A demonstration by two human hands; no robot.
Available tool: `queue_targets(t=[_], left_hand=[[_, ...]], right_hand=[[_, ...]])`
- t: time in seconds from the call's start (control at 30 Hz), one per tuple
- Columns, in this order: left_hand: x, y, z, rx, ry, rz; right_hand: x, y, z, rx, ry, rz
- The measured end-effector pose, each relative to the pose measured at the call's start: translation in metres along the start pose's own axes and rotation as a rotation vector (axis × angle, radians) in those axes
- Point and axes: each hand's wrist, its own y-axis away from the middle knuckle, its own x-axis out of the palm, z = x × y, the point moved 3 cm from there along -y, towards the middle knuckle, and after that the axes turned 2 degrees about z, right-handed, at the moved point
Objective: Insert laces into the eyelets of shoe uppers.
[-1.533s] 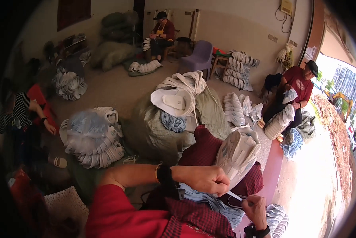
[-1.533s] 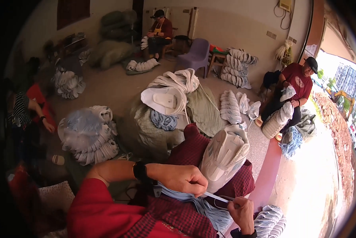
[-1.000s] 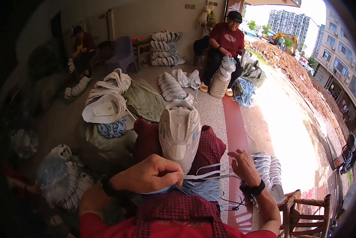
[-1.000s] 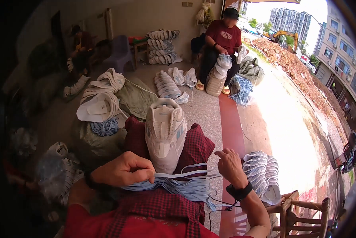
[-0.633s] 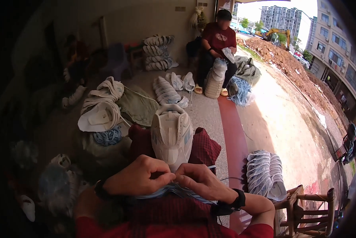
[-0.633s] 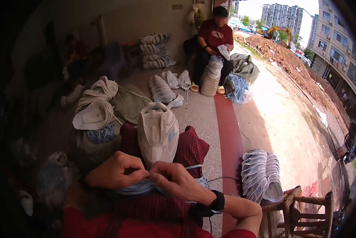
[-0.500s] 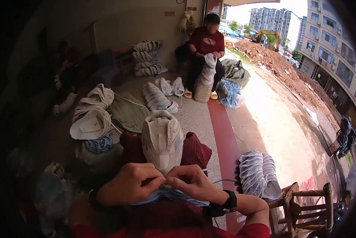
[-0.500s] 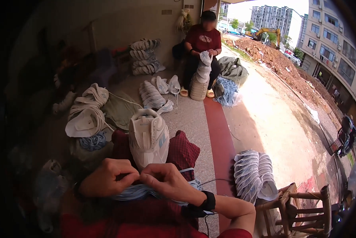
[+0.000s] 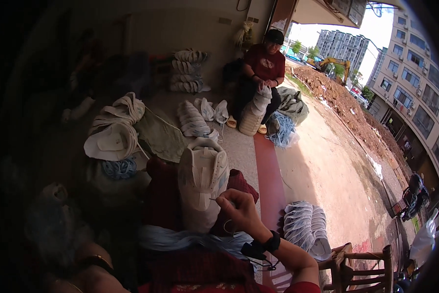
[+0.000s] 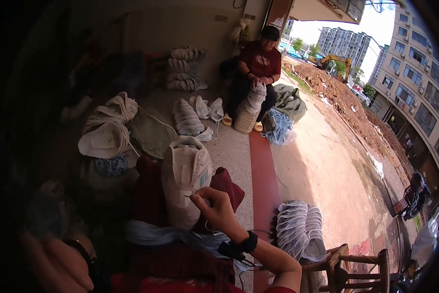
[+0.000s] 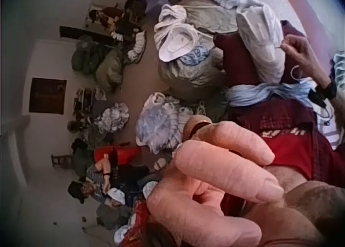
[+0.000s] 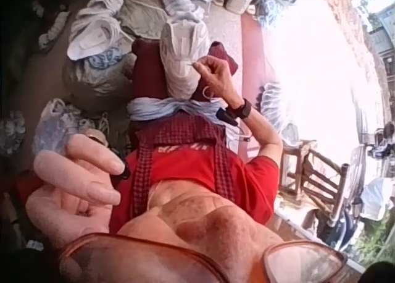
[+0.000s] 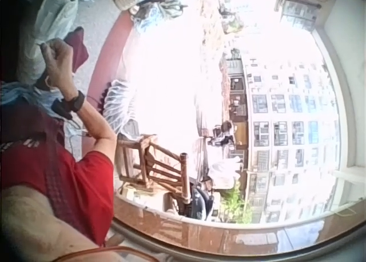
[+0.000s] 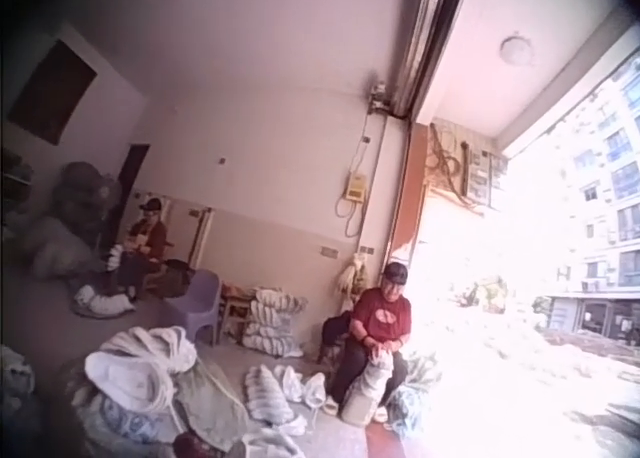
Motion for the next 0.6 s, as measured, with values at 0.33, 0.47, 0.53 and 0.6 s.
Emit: queue_targets(t=[0.33, 0.47, 0.53, 0.6], left_hand=[[-0.001, -0.074, 0.063, -0.059, -0.205, -0.043], [-0.014, -0.025, 0.17, -0.579, -0.355, 0.009], [-0.018, 0.014, 0.229, -0.804, -0.262, -0.08], [-0.02, 0.044, 0.261, -0.914, -0.258, -0.058]], right_hand=[[0.017, -0.027, -0.015, -0.094, 0.073, -0.057], [0.014, -0.037, -0.047, -0.139, 0.223, -0.121], [0.018, -0.038, -0.047, -0.148, 0.224, -0.123], [0.024, -0.043, -0.048, -0.173, 0.233, -0.113]])
